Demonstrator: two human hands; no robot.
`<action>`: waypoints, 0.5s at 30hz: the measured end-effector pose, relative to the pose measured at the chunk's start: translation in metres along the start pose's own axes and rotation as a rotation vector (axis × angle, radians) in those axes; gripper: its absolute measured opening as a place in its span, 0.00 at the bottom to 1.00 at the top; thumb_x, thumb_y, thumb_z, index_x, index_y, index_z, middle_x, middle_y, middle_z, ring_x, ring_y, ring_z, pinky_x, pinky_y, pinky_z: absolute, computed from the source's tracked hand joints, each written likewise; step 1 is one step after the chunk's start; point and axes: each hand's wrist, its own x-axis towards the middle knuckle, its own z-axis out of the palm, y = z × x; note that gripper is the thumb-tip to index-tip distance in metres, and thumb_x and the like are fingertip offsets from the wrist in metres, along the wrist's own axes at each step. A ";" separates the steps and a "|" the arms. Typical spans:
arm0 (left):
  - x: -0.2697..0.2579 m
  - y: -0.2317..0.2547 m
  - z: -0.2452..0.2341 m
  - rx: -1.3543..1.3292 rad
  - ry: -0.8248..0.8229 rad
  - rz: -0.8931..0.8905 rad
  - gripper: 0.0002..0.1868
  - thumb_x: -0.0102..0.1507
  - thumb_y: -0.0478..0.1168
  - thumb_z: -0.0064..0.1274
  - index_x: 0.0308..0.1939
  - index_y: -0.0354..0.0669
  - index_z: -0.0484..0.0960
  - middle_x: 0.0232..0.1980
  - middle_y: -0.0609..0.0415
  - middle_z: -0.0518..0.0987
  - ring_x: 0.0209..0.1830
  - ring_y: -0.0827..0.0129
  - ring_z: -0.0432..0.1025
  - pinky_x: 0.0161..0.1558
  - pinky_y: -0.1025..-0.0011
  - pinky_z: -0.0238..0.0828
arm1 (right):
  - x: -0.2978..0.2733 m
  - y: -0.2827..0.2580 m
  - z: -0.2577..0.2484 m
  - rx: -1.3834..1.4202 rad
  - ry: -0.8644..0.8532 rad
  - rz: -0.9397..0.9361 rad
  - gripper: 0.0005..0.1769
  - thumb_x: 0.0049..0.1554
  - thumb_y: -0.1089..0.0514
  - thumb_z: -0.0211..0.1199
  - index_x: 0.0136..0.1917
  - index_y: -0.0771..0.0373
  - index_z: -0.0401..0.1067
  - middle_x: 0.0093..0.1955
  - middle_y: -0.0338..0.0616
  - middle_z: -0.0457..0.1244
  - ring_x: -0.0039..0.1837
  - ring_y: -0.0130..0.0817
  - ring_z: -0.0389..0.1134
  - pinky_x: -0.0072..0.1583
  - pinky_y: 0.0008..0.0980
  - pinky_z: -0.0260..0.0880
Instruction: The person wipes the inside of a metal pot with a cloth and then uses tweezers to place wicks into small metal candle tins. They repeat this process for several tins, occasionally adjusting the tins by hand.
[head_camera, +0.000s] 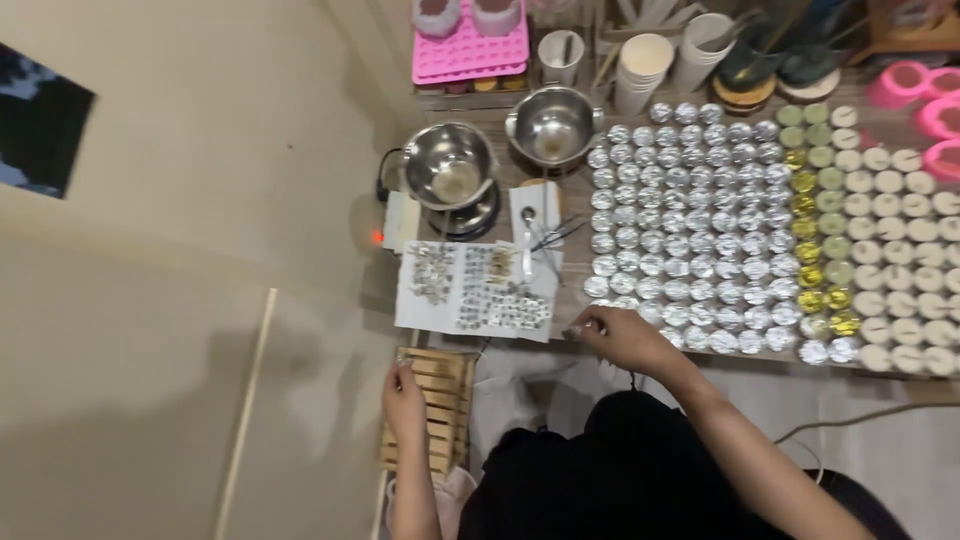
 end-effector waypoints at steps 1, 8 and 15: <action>0.013 -0.002 0.001 -0.001 -0.002 0.006 0.31 0.69 0.58 0.43 0.62 0.34 0.80 0.61 0.40 0.81 0.63 0.53 0.74 0.65 0.64 0.66 | 0.021 0.009 0.013 0.003 0.006 0.000 0.20 0.59 0.45 0.59 0.59 0.57 0.76 0.40 0.50 0.71 0.42 0.43 0.74 0.48 0.41 0.73; 0.098 -0.017 0.031 -0.294 -0.104 -0.023 0.34 0.67 0.57 0.46 0.69 0.35 0.70 0.68 0.44 0.74 0.67 0.58 0.68 0.65 0.65 0.61 | 0.094 -0.004 0.049 0.131 0.480 -0.135 0.16 0.55 0.49 0.62 0.49 0.63 0.76 0.42 0.50 0.72 0.45 0.44 0.75 0.50 0.40 0.73; 0.155 0.003 0.066 -0.258 -0.263 -0.009 0.34 0.69 0.60 0.45 0.65 0.32 0.76 0.63 0.41 0.81 0.66 0.57 0.74 0.66 0.66 0.65 | 0.133 -0.025 0.080 0.118 0.526 -0.153 0.16 0.57 0.49 0.63 0.46 0.66 0.75 0.40 0.53 0.71 0.42 0.42 0.74 0.47 0.40 0.72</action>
